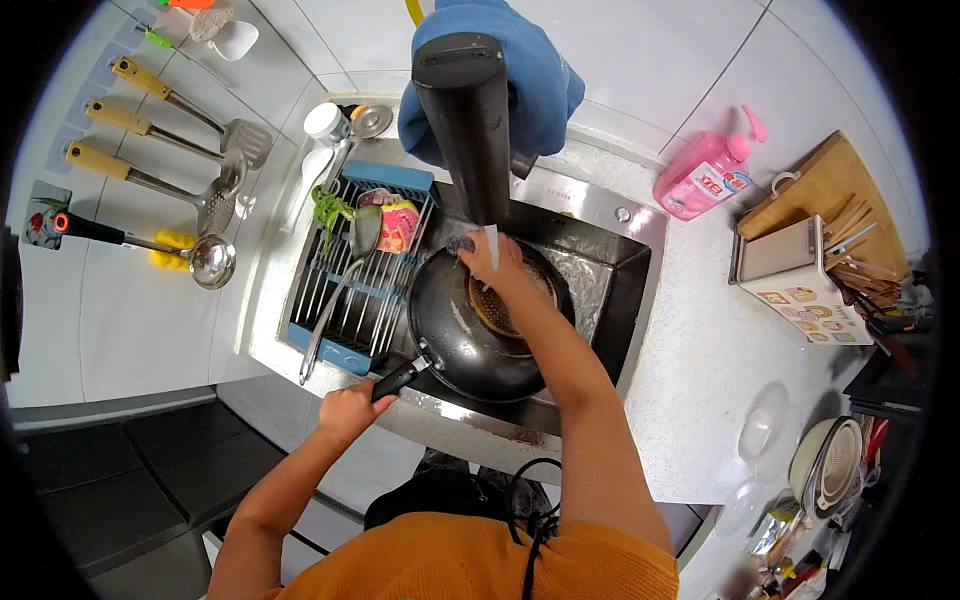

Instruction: The person rinses a pan under running water, then turns it over and scrubs the bottom with a scouring pad before rinsing it again.

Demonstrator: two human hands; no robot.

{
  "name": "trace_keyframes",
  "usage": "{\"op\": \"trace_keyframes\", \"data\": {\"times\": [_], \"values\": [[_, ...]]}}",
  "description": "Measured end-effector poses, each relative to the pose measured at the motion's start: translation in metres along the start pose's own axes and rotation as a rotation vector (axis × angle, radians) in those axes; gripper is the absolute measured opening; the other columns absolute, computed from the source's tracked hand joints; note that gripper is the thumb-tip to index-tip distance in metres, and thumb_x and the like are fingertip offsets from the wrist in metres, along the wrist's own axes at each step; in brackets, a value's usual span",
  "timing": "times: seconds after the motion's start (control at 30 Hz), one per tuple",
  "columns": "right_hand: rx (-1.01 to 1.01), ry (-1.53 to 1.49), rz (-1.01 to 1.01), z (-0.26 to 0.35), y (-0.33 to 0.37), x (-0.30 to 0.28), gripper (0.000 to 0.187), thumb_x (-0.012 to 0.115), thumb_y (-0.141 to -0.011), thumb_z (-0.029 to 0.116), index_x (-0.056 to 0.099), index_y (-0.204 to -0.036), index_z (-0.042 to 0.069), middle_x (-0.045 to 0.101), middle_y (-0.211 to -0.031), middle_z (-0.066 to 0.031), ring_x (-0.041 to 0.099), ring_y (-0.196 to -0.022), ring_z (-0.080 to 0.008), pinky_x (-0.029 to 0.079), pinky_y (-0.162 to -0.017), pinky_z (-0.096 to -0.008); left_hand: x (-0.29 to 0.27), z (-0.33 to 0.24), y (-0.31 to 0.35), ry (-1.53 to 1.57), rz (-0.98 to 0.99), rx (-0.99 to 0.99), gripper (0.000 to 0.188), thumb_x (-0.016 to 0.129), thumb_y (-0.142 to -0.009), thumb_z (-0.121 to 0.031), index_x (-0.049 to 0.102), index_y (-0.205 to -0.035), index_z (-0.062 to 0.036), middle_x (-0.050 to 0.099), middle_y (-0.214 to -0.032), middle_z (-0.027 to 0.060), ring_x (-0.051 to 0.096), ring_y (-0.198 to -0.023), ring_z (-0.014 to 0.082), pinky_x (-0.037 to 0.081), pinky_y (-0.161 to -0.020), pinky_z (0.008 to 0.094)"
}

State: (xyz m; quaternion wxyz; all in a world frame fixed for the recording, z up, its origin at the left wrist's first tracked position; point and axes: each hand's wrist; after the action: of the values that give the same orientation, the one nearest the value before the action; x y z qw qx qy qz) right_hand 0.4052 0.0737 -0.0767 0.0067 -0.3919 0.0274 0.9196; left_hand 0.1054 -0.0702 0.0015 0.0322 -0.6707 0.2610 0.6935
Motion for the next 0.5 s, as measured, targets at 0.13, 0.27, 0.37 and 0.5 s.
{"op": "trace_keyframes", "data": {"times": [0.13, 0.27, 0.37, 0.5], "values": [[-0.288, -0.011, 0.156, 0.013, 0.009, 0.000, 0.038, 0.064, -0.074, 0.034, 0.064, -0.097, 0.005, 0.061, -0.099, -0.0186, 0.058, -0.092, -0.0351, 0.046, -0.081, -0.0393, -0.002, -0.003, 0.004, -0.011, 0.057, -0.044, 0.049, 0.053, -0.078, -0.056, 0.056, -0.075, -0.0073, 0.062, -0.060, 0.0111, 0.063, -0.053, 0.0278, 0.050, -0.048, 0.0386], [-0.126, 0.071, 0.167, 0.006, -0.002, -0.010, 0.038, 0.065, -0.073, 0.033, 0.063, -0.097, 0.004, 0.062, -0.097, -0.0175, 0.058, -0.091, -0.0358, 0.046, -0.081, -0.0387, -0.002, -0.003, 0.002, 0.007, 0.043, -0.036, 0.050, 0.053, -0.079, -0.057, 0.057, -0.077, -0.0071, 0.062, -0.061, 0.0113, 0.063, -0.054, 0.0286, 0.051, -0.049, 0.0386], [-0.303, 0.018, 0.103, 0.000, -0.001, 0.000, 0.037, 0.065, -0.072, 0.031, 0.064, -0.095, 0.002, 0.062, -0.094, -0.0181, 0.058, -0.089, -0.0362, 0.046, -0.079, -0.0395, -0.007, -0.005, 0.000, 0.007, 0.083, -0.058, 0.050, 0.052, -0.079, -0.057, 0.058, -0.081, -0.0069, 0.063, -0.064, 0.0117, 0.063, -0.056, 0.0291, 0.051, -0.050, 0.0385], [-0.176, -0.002, 0.153, -0.003, -0.007, -0.004, 0.034, 0.067, -0.071, 0.029, 0.064, -0.093, 0.003, 0.062, -0.093, -0.0181, 0.059, -0.088, -0.0352, 0.046, -0.078, -0.0400, 0.000, -0.004, 0.005, 0.023, 0.069, -0.050, 0.051, 0.052, -0.078, -0.057, 0.058, -0.080, -0.0066, 0.063, -0.063, 0.0118, 0.063, -0.056, 0.0288, 0.051, -0.050, 0.0384]]}}
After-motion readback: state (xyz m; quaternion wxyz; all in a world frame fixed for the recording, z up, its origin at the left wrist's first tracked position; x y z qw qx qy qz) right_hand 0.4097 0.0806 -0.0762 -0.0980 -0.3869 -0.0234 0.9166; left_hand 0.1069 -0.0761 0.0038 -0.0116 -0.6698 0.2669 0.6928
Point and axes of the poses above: each hand's wrist, its own y-axis away from the middle knuckle, its own x-axis out of the palm, z = x × y
